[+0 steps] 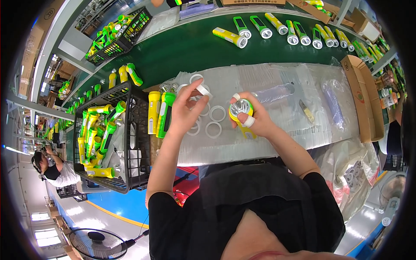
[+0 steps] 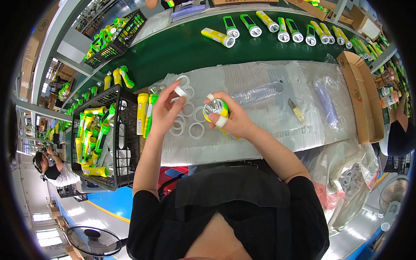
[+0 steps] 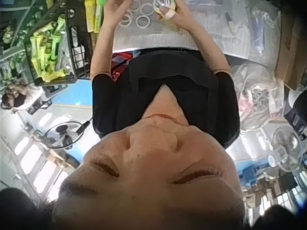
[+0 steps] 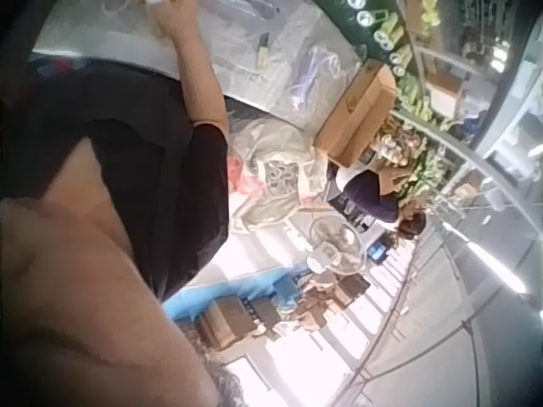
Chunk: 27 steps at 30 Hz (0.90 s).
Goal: Assembling flashlights by inserting reflectors and securing lens caps on an assembly line.
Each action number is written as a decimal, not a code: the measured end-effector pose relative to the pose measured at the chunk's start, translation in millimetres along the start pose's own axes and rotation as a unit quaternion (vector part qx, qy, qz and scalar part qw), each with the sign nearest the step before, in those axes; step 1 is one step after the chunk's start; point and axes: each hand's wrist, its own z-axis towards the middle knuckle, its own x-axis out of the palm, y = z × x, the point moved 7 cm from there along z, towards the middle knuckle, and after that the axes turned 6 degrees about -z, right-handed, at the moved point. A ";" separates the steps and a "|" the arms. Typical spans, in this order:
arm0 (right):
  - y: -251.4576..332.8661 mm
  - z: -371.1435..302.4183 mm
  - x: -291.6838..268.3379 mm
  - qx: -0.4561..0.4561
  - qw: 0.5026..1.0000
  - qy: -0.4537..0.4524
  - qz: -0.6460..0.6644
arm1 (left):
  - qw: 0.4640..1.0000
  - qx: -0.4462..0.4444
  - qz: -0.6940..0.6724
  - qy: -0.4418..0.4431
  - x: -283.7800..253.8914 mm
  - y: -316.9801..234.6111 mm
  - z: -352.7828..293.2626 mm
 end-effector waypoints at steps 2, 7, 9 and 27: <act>-2.8 -2.1 -5.2 -0.007 1.000 -0.009 -0.009 | 0.963 -0.035 -0.266 0.025 26.8 -30.8 -4.4; 3.0 -2.9 2.9 -0.017 1.000 -0.010 -0.012 | 0.987 0.109 -0.093 0.075 44.4 -65.8 -22.6; 4.3 -3.3 2.3 -0.033 0.999 -0.011 -0.024 | 0.974 0.163 0.128 0.089 52.4 -76.7 -26.2; 102.8 -9.4 -35.9 -0.192 0.880 0.022 -0.434 | 0.947 0.214 0.187 0.148 85.2 -92.1 -18.4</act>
